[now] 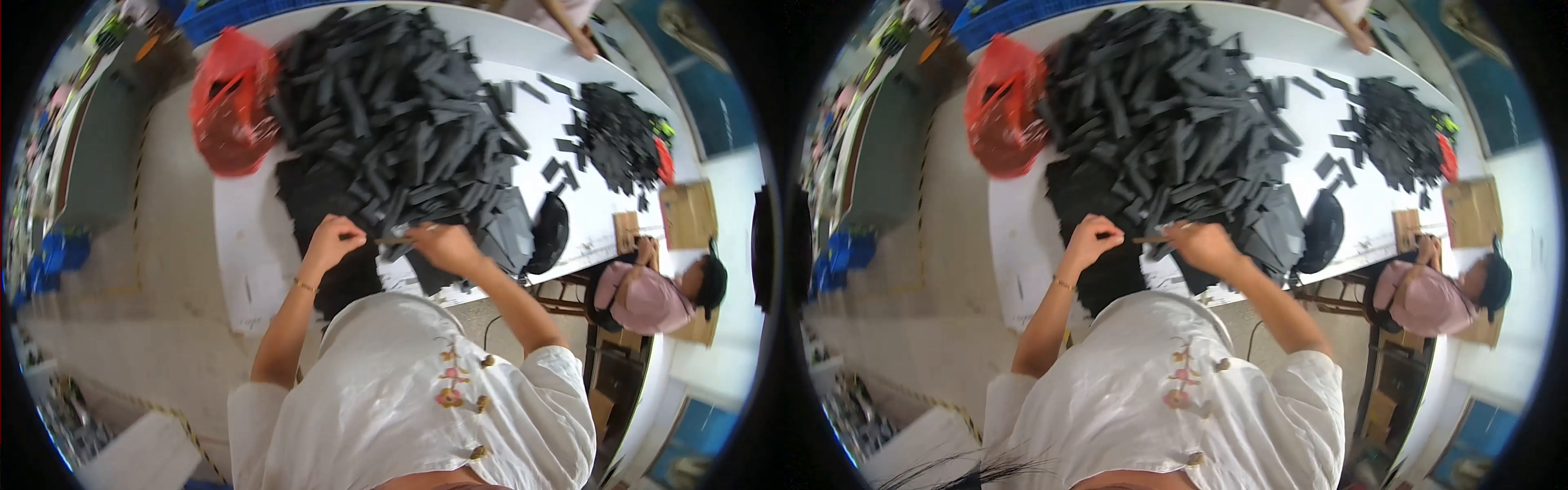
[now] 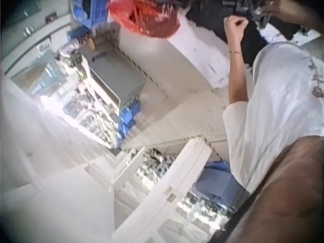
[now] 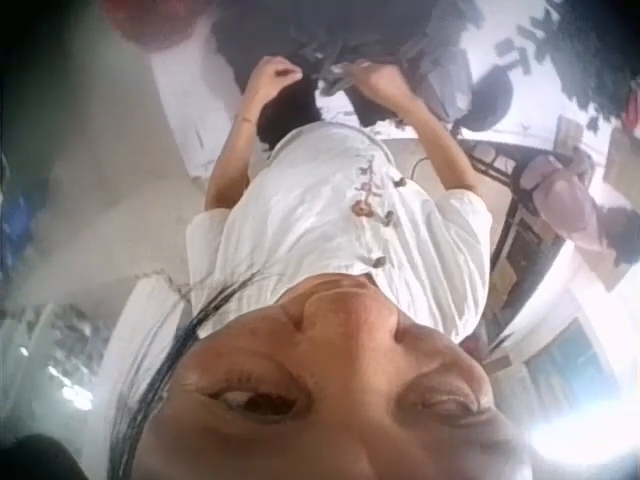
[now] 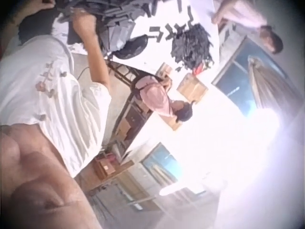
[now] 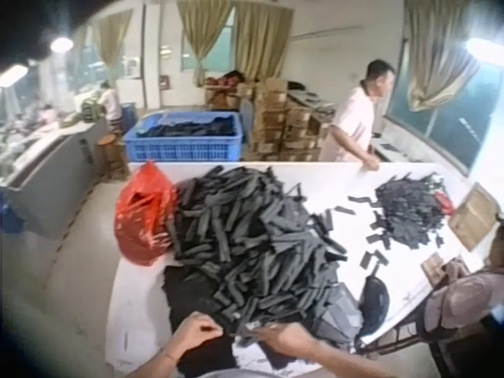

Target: The worker applies glue to small black foam strips using a wooden stick and organizes them on a table.

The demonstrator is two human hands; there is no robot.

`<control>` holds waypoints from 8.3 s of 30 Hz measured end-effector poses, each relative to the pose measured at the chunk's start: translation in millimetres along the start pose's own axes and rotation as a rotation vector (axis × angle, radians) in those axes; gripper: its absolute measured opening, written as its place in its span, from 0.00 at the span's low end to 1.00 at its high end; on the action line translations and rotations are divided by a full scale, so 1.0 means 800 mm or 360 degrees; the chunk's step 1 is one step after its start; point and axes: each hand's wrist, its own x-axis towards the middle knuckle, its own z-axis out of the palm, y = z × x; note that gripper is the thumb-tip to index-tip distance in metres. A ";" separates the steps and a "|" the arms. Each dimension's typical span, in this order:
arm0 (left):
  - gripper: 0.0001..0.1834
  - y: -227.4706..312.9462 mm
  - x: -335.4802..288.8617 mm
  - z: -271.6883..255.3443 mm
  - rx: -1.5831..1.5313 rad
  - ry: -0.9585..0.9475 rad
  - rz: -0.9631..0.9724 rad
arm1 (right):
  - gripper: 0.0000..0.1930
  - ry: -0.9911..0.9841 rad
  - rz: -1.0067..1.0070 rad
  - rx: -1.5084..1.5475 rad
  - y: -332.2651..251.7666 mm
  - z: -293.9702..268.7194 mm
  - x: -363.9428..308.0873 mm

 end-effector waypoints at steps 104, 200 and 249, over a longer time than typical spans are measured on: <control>0.10 0.147 0.058 0.036 -0.1169 0.0128 -0.0018 | 0.14 0.0865 0.0668 0.1266 -0.020 -0.057 0.048; 0.18 0.079 0.035 0.191 -0.0676 -0.0478 -0.0248 | 0.10 0.2316 0.1847 0.0666 0.012 -0.007 -0.300; 0.19 0.143 0.138 0.631 -0.1477 -0.2923 -0.1447 | 0.28 0.2494 0.2263 0.0730 0.873 0.341 -0.624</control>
